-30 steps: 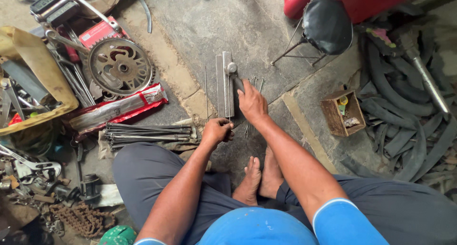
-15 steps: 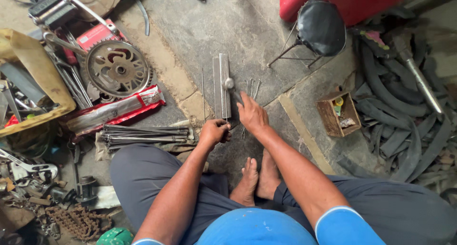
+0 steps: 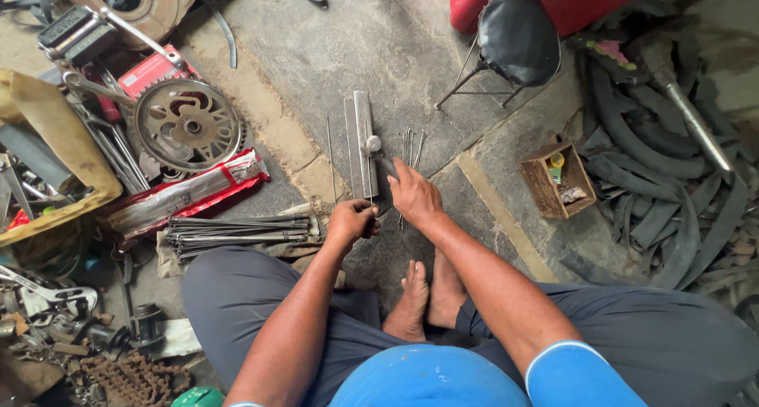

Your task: The person sits on the floor and repeatedly picks up thin metal rods, places them on a metal block, and strikes them with a hammer to bend or shape them. The person handles the rods one at a time, aligning them before each strike and setting the finished pieces aside.

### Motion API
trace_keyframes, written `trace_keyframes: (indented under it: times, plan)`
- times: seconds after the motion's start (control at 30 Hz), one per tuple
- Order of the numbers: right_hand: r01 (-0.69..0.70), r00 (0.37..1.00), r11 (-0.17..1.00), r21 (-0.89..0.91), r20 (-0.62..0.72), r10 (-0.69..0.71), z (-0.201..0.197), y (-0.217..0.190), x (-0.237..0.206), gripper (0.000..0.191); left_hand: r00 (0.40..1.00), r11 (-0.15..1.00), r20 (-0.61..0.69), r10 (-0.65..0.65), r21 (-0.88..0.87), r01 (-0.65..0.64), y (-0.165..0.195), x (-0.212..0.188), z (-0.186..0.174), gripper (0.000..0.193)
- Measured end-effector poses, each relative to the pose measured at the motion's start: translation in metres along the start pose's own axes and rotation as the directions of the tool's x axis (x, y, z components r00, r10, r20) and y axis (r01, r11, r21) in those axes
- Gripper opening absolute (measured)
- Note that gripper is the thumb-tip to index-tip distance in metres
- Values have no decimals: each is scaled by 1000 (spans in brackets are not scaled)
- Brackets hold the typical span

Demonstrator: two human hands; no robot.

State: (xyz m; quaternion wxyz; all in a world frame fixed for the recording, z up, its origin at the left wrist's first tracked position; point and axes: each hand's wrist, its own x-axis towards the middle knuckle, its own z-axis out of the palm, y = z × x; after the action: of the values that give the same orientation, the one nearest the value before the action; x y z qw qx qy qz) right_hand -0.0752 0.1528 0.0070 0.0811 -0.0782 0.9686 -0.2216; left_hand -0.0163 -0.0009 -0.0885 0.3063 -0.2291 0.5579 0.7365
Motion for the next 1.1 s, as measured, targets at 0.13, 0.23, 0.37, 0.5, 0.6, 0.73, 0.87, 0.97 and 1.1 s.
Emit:
trace_keyframes:
  times: [0.13,0.23,0.37,0.5,0.6,0.73,0.87,0.97,1.1]
  plan:
    - [-307,927,952,8,227,297,-11,9,9,37,1000,999,-26,15,-33,-16,4,-2,-4,19]
    - [-367,927,929,53,109,360,-15,41,11,44,978,995,-181,102,28,-99,14,-5,-17,22]
    - [-450,892,876,172,39,451,-30,104,3,44,840,806,-441,315,592,9,23,-10,-34,26]
    - [-679,731,666,309,191,655,-48,150,-18,39,779,774,-524,345,629,80,18,-7,-36,30]
    - [-633,773,767,103,23,634,-57,168,-27,35,721,712,-520,458,700,52,11,-1,-34,29]
    - [-344,918,890,-300,-306,252,-59,154,-30,25,694,648,-485,533,761,35,5,1,-31,26]
    - [-114,969,959,-261,-243,49,-38,107,-14,18,678,629,-483,555,776,37,5,0,-27,25]
    - [-284,959,959,-18,4,284,-11,72,-8,24,698,711,-503,509,703,-12,6,1,-28,24]
    - [-350,934,937,6,-75,349,14,56,-3,24,777,842,-478,410,526,-120,7,4,-30,26]
